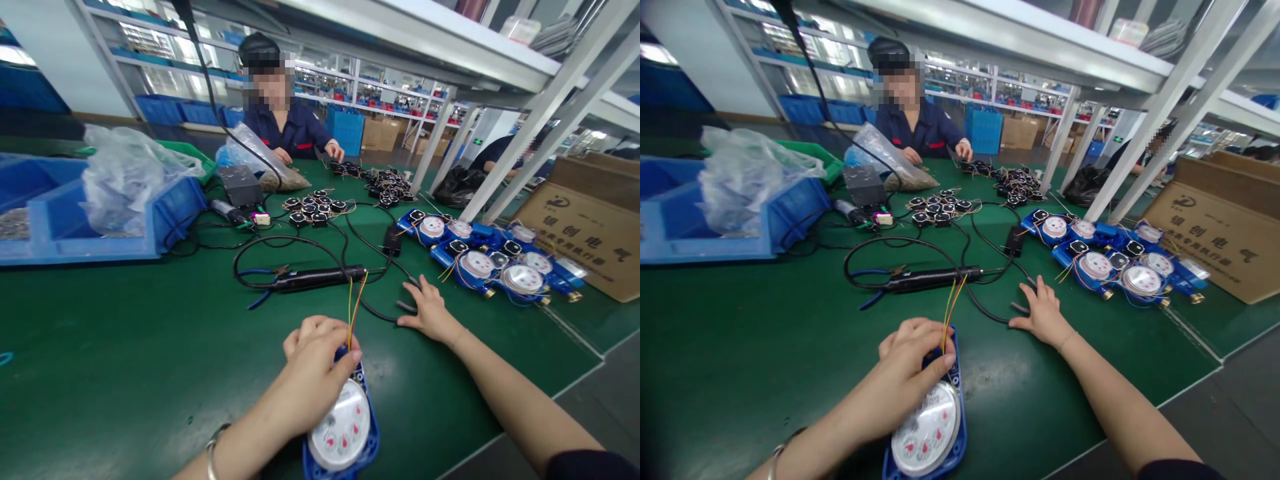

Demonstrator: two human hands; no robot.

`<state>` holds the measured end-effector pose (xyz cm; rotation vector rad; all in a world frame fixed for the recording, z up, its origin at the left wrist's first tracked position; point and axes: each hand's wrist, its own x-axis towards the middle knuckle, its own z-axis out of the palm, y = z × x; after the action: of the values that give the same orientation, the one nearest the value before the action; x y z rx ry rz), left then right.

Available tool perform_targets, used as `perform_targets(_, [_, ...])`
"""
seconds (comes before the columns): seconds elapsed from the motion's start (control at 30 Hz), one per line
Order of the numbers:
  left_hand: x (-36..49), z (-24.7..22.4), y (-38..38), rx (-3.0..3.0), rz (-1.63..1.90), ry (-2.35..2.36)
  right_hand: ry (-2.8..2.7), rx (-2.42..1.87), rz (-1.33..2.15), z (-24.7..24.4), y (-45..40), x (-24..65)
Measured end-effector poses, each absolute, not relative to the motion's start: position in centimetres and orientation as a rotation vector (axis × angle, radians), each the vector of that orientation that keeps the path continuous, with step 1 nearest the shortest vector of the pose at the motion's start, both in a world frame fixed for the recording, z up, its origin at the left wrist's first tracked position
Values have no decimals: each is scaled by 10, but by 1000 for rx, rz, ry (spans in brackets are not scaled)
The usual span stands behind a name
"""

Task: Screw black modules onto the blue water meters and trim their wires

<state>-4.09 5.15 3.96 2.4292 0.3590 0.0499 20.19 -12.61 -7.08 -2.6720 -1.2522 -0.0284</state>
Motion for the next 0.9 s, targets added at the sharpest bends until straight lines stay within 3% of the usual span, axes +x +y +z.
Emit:
perform_targets(0.17, [-73, 37, 31, 2434, 130, 102, -1230, -2568, -132, -77, -131, 202])
perform_targets(0.3, [-94, -5, 12, 2571, 1004, -288, -1101, -2406, -327, -64, -139, 194])
perform_targets(0.37, [-97, -22, 8, 2608, 1189, -423, -1039, -2276, -396, -44, -140, 186])
perform_targets(0.57, [-98, -35, 13, 2675, 1277, -566, -1053, -1638, -255, 16, -105, 128])
perform_targets(0.7, [-97, -42, 11, 2675, 1338, -526, -1127, -1368, -8, 14, -65, 83])
perform_targets(0.9, [-88, -40, 14, 2766, 1142, -339, -1116, -1278, 125, -1, -45, 71])
